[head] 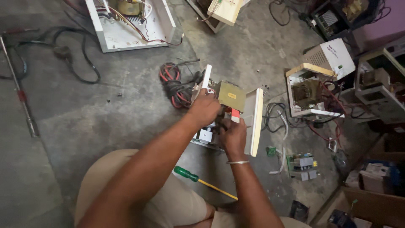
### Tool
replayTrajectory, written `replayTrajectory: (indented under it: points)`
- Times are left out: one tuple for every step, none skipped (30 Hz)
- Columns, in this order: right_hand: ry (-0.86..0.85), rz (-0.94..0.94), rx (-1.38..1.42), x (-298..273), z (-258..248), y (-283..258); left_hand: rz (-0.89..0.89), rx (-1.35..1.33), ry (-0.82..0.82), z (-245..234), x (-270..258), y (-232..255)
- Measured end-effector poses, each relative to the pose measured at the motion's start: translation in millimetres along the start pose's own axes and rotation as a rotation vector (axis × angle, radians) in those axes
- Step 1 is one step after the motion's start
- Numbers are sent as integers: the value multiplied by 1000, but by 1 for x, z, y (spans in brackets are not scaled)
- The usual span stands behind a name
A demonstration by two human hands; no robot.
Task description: The person is sitting on the floor repairing an electronic device, likely a power supply unit. They use a screwdriver to tighten screws on the circuit board and handle various wires and components within the open casing.
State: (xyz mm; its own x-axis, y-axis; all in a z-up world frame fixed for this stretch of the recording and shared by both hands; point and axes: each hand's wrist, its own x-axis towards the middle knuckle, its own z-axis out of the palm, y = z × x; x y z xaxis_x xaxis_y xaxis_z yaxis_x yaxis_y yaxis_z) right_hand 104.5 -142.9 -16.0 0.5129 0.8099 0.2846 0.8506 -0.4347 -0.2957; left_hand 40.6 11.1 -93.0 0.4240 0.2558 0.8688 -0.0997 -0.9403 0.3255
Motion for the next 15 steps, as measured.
replayTrajectory:
  points:
    - [16,-72,-40,1,0,-2,-10,-21,-7,-1,0,0]
    - [32,-143,-80,1,-1,-3,-21,-42,-14,-1,0,0]
    - [48,-214,-118,1,-1,-5,-27,-23,-5,-1,0,0]
    - [27,-223,-75,1,-2,-5,-33,-4,5,-1,-1,0]
    - [6,-231,-33,0,-2,-5,-39,13,15,0,-2,1]
    - [-15,-239,9,0,-3,-5,-23,29,36,0,-3,1]
    - [29,-300,0,0,-2,-4,-6,46,59,1,-4,0]
    - [72,-361,-8,1,-2,-2,11,62,82,1,-4,-1]
    - [116,-423,-17,2,-1,-1,-2,42,80,2,-4,-2]
    - [43,-358,-32,3,0,1,-14,22,78,2,-4,-2]
    - [-30,-295,-47,5,1,2,-29,4,76,2,-4,-3]
    - [-104,-231,-62,6,3,3,-32,28,64,3,-5,-4]
    - [-79,-253,-81,5,4,4,-37,48,50,4,-7,-2]
    - [-54,-275,-99,3,4,5,-41,69,36,5,-8,-1]
    - [-25,-299,-115,3,5,5,-47,52,45,6,-8,-2]
